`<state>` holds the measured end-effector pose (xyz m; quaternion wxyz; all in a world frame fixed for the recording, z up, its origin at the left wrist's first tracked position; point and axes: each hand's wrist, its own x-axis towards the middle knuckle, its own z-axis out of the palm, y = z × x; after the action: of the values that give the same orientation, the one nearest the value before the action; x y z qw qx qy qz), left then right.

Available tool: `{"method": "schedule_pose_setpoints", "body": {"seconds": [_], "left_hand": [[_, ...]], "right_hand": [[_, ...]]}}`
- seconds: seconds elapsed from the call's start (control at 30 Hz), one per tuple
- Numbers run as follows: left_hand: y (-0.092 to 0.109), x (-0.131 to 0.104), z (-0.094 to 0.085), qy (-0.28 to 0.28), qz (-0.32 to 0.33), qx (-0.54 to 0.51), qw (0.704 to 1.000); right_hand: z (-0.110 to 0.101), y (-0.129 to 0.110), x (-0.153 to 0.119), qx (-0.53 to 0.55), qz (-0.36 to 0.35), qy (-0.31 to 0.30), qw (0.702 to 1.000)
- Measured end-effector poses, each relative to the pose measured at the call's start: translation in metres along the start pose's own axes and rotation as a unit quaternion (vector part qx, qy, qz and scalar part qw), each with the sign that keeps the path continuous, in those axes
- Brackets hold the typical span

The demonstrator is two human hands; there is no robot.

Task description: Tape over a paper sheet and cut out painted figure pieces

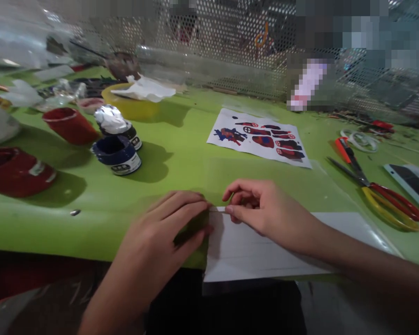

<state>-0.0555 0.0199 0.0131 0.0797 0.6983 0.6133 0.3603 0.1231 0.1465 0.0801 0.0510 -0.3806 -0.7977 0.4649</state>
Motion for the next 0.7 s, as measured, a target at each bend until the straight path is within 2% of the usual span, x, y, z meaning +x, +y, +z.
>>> {"method": "schedule_pose_setpoints", "body": {"seconds": [0.23,0.53,0.7], "left_hand": [[0.0006,-0.0019,-0.0014,0.003,0.006,0.004,1.000],[0.0022,-0.0008,-0.0009,-0.003,-0.005,-0.016,1.000],[0.0012,-0.0011,-0.0010,0.001,-0.002,-0.016,1.000]], "right_hand": [[0.0009,0.0011,0.0049,-0.039,-0.006,0.012,0.999],[-0.0013,-0.0005,0.0076,-0.055,-0.012,-0.010,0.998],[-0.0017,0.0012,0.0074,-0.084,-0.038,-0.009,0.996]]}}
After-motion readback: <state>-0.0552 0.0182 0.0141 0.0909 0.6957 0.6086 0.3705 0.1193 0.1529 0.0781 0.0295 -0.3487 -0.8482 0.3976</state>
